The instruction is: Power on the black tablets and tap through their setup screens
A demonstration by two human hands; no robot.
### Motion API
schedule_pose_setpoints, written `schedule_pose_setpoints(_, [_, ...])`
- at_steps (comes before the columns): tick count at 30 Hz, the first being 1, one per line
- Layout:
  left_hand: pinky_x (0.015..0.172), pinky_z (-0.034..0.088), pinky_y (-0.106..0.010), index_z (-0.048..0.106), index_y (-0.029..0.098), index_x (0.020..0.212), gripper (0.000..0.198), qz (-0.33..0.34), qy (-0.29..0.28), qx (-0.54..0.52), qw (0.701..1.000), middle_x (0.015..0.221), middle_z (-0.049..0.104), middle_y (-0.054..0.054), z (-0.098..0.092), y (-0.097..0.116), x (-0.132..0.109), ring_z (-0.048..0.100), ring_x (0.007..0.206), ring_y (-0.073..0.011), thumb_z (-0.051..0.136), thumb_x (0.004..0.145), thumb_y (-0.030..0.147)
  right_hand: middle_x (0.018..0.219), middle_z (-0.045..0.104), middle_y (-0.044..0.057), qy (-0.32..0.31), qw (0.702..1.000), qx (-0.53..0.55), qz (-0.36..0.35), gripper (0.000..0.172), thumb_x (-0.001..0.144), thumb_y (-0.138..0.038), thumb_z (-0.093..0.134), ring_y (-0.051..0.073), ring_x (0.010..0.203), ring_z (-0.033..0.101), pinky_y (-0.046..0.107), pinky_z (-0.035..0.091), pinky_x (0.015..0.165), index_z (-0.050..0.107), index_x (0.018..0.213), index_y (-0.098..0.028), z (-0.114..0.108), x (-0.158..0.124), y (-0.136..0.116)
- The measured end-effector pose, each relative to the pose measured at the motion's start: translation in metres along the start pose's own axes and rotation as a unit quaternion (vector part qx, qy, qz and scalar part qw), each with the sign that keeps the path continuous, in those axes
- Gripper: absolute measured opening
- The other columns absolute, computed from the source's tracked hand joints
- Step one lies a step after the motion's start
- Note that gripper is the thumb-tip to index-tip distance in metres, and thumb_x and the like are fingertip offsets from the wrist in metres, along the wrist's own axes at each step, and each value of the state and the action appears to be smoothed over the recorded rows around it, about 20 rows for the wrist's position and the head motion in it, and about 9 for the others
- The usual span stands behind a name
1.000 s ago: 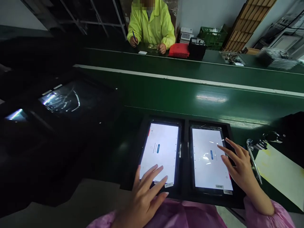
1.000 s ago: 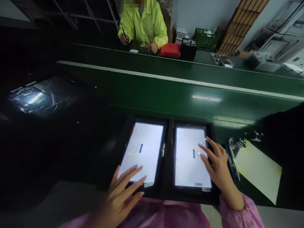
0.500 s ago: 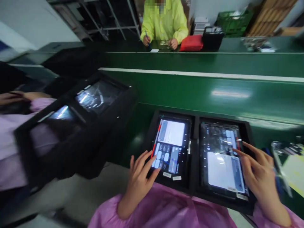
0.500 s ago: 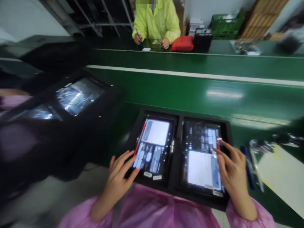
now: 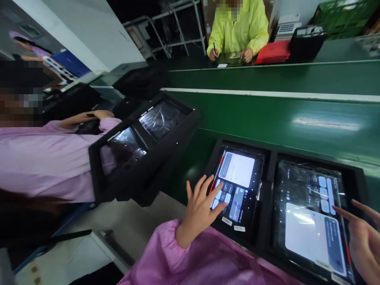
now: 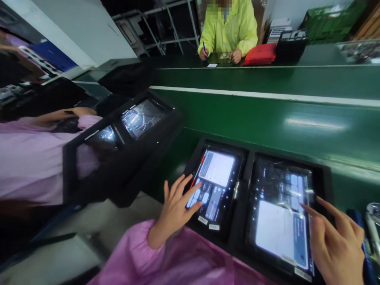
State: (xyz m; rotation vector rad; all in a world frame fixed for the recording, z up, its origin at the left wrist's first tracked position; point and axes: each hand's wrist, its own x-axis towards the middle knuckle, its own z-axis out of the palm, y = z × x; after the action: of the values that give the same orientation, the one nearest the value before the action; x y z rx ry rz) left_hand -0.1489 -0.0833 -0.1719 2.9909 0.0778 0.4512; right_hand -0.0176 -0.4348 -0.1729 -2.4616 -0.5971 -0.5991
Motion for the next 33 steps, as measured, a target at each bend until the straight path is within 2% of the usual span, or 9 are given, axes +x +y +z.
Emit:
schedule_pose_setpoints(2, [0.11,0.031,-0.083,0.066,0.028,0.135,0.038,0.016,0.013,0.011,1.0,0.141,0.063,-0.017,0.002,-0.003,0.002,0.056,0.131,-0.0414,0.054,0.102,0.04,0.118,0.068,0.007,0.039,0.999,-0.015,-0.021,0.036,0.104,-0.039,0.04,0.037,0.097,0.065,0.06,0.05,0.078,0.073,0.119,-0.045,0.003,-0.001,0.004])
schedule_pose_setpoints(4, [0.114,0.028,-0.079,0.065,0.027,0.136,0.038,0.027,0.046,0.009,0.999,0.139,0.065,-0.017,0.004,-0.006,0.0,0.059,0.128,-0.0387,0.049,0.104,0.038,0.115,0.069,0.009,0.037,0.998,-0.035,-0.041,0.041,0.106,-0.039,0.038,0.033,0.097,0.065,0.054,0.052,0.081,0.077,0.099,-0.03,0.002,0.0,0.003])
schedule_pose_setpoints(6, [0.121,0.023,-0.072,0.061,0.027,0.141,0.04,0.029,0.086,-0.003,0.996,0.137,0.066,-0.015,0.009,-0.011,-0.002,0.061,0.124,-0.0353,0.048,0.104,0.035,0.115,0.069,0.01,0.014,0.997,-0.056,-0.05,0.044,0.108,-0.037,0.037,0.029,0.098,0.065,0.049,0.053,0.081,0.077,0.095,-0.024,-0.001,0.002,0.0])
schedule_pose_setpoints(10, [0.126,0.019,-0.063,0.051,0.03,0.15,0.048,0.041,0.126,-0.025,0.991,0.131,0.071,-0.011,0.015,-0.018,-0.001,0.066,0.117,-0.0326,0.052,0.102,0.03,0.117,0.07,0.008,0.016,0.994,-0.09,-0.067,0.044,0.109,-0.033,0.037,0.026,0.101,0.065,0.044,0.053,0.082,0.078,0.097,-0.025,-0.003,0.006,-0.007])
schedule_pose_setpoints(19, [0.127,0.019,-0.057,0.066,0.024,0.128,0.031,0.045,0.12,0.01,0.992,0.127,0.073,-0.012,0.013,-0.012,0.001,0.067,0.116,-0.0295,0.05,0.102,0.028,0.12,0.066,0.012,0.046,0.993,-0.08,-0.079,0.044,0.109,-0.038,0.037,0.032,0.1,0.062,0.051,0.047,0.083,0.078,0.098,-0.023,0.008,-0.004,0.002])
schedule_pose_setpoints(22, [0.126,0.021,-0.059,0.069,0.024,0.126,0.031,0.043,0.11,0.025,0.993,0.127,0.073,-0.012,0.013,-0.011,-0.002,0.067,0.117,-0.0298,0.05,0.102,0.029,0.125,0.064,0.014,0.049,0.994,-0.073,-0.067,0.044,0.109,-0.038,0.037,0.034,0.104,0.062,0.051,0.045,0.087,0.076,0.1,-0.022,0.008,-0.004,0.007])
schedule_pose_setpoints(25, [0.124,0.021,-0.065,0.069,0.026,0.129,0.033,0.039,0.094,0.028,0.994,0.131,0.071,-0.012,0.014,-0.01,-0.003,0.064,0.121,-0.0319,0.051,0.102,0.032,0.119,0.065,0.013,0.055,0.994,-0.067,-0.065,0.041,0.109,-0.036,0.036,0.03,0.101,0.063,0.046,0.046,0.084,0.074,0.103,-0.021,0.009,0.001,0.01])
schedule_pose_setpoints(29, [0.122,0.017,-0.073,0.067,0.031,0.133,0.035,0.031,0.083,0.006,0.996,0.136,0.068,-0.011,0.015,-0.011,0.0,0.06,0.127,-0.0352,0.052,0.102,0.033,0.119,0.067,0.011,0.042,0.991,-0.11,-0.06,0.047,0.11,-0.039,0.031,0.027,0.103,0.063,0.043,0.048,0.083,0.076,0.107,-0.024,0.019,0.013,0.016])
schedule_pose_setpoints(33, [0.127,0.023,-0.052,0.065,0.025,0.132,0.032,0.043,0.146,-0.043,0.987,0.127,0.072,-0.01,0.01,-0.014,-0.002,0.065,0.119,-0.0281,0.055,0.101,0.028,0.13,0.064,0.011,0.012,0.99,-0.141,-0.029,0.051,0.109,-0.046,0.029,0.029,0.106,0.06,0.046,0.047,0.086,0.077,0.113,-0.029,0.025,0.026,0.023])
